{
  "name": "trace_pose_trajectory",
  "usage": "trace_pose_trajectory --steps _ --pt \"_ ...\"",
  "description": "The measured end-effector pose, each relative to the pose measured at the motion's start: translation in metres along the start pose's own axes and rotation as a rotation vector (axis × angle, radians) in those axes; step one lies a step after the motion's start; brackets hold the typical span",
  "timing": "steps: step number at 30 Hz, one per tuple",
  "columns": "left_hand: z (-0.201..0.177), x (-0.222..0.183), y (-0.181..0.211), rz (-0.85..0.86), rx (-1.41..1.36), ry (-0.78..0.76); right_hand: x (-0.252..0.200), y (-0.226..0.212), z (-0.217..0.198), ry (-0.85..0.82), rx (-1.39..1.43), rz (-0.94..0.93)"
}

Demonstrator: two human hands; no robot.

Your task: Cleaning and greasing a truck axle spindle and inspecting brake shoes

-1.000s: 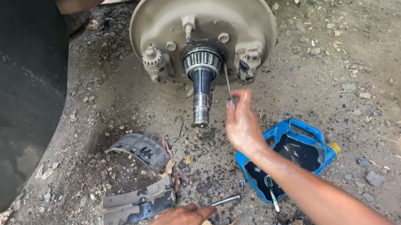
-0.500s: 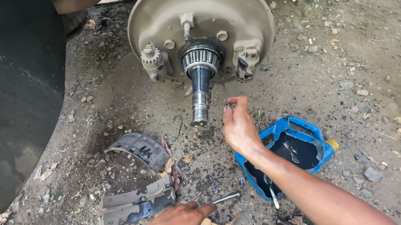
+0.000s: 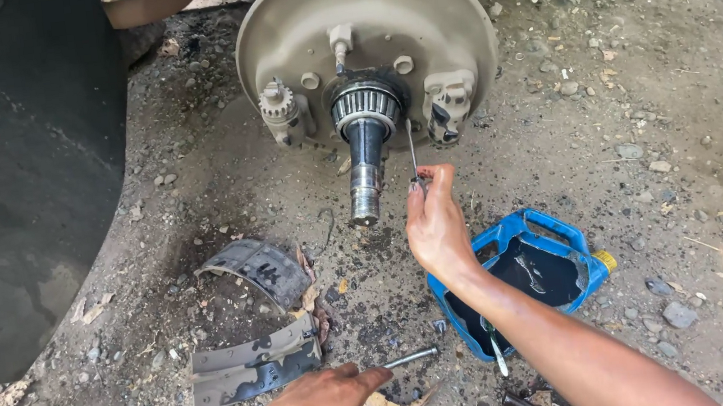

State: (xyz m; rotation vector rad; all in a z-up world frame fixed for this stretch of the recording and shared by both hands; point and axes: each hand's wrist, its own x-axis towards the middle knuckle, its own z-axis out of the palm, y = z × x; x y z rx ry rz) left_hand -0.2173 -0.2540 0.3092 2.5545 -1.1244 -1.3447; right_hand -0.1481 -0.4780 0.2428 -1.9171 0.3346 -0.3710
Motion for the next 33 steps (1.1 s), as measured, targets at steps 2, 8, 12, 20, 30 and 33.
trace_pose_trajectory --steps 2,8,12,20,30,33 --pt "0.005 0.001 -0.003 0.027 -0.001 0.028 -0.005 -0.002 -0.002 0.081 0.006 -0.223" --pt "0.001 -0.003 0.001 -0.008 -0.015 0.036 0.007 -0.019 -0.009 0.1 -0.062 -0.263" --pt "0.003 0.001 -0.001 0.006 0.002 0.013 0.006 -0.008 0.0 0.108 -0.029 -0.223" --pt "0.002 -0.004 -0.001 0.003 -0.023 0.027 -0.001 -0.014 -0.005 0.086 0.065 -0.19" --pt "-0.002 -0.007 0.005 -0.044 -0.019 -0.013 0.008 -0.017 -0.002 -0.053 0.39 0.182" --pt "0.001 -0.009 0.004 -0.051 -0.05 0.001 0.008 -0.02 -0.005 -0.038 0.43 0.098"
